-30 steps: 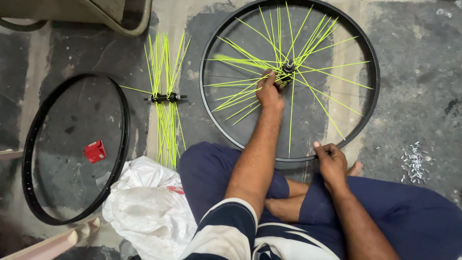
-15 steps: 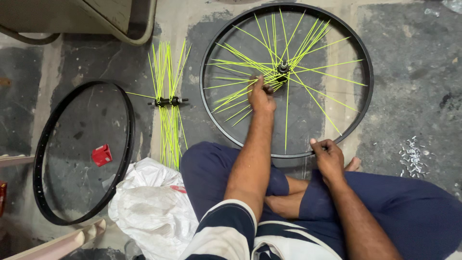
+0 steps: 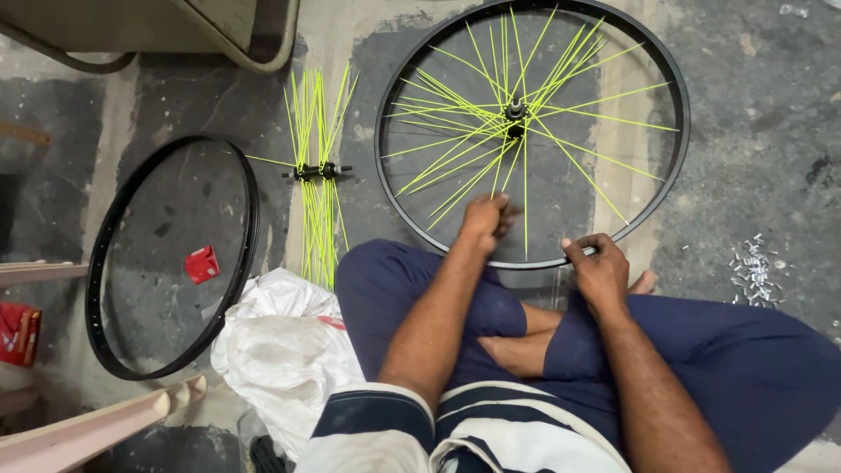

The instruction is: The person sits on the floor and assembles a bicycle wheel by inserting neon green spokes into the rim and hub. They secure each spoke with a metal nipple, working systematically around the wheel. The person occasionally rotates the wheel to access different sections.

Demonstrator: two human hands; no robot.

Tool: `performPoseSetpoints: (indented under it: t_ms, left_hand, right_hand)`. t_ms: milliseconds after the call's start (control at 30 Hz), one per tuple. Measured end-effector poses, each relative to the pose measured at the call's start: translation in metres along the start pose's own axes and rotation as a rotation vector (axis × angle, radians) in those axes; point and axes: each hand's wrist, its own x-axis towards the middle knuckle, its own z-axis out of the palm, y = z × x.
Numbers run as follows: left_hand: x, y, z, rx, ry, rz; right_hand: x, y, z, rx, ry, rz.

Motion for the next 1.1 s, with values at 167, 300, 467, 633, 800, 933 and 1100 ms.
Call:
performPoseSetpoints:
  t_ms: [167, 300, 467, 633, 800, 933, 1100]
  left_hand:
    - [-0.018, -0.014, -0.022, 1.144, -0.263, 0.395]
    - [-0.028, -0.022, -0.008, 0.965, -0.292, 0.508]
    - [-0.040, -0.027, 0.025, 0.869, -0.254, 0.702]
    - [-0.054, -0.040, 0.046, 0.311, -0.241, 0.551]
    - [-0.038, -0.055, 0.055, 0.455, -0.167, 0.635]
    - [-0.021, -0.056, 0.038, 0.827, -0.351, 0.428]
    - [-0.018, -0.063, 0.045, 0.826, -0.504, 0.292]
  right_hand:
    - [-0.001, 0.002, 0.002, -0.052, -0.016, -0.039]
    - [-0.001, 0.001, 0.000, -0.048, -0.010, -0.049]
    - [-0.005, 0.008, 0.002, -0.068, -0.009, -0.065]
    - [0.000, 0.018, 0.007, -0.057, 0.004, -0.123]
    - [0.006, 0.039, 0.014, 0.155, -0.057, -0.026]
    - [0.003, 0.060, 0.006, 0.846, -0.126, 0.279]
    - [-0.017, 0.054, -0.036, 1.097, -0.134, 0.321]
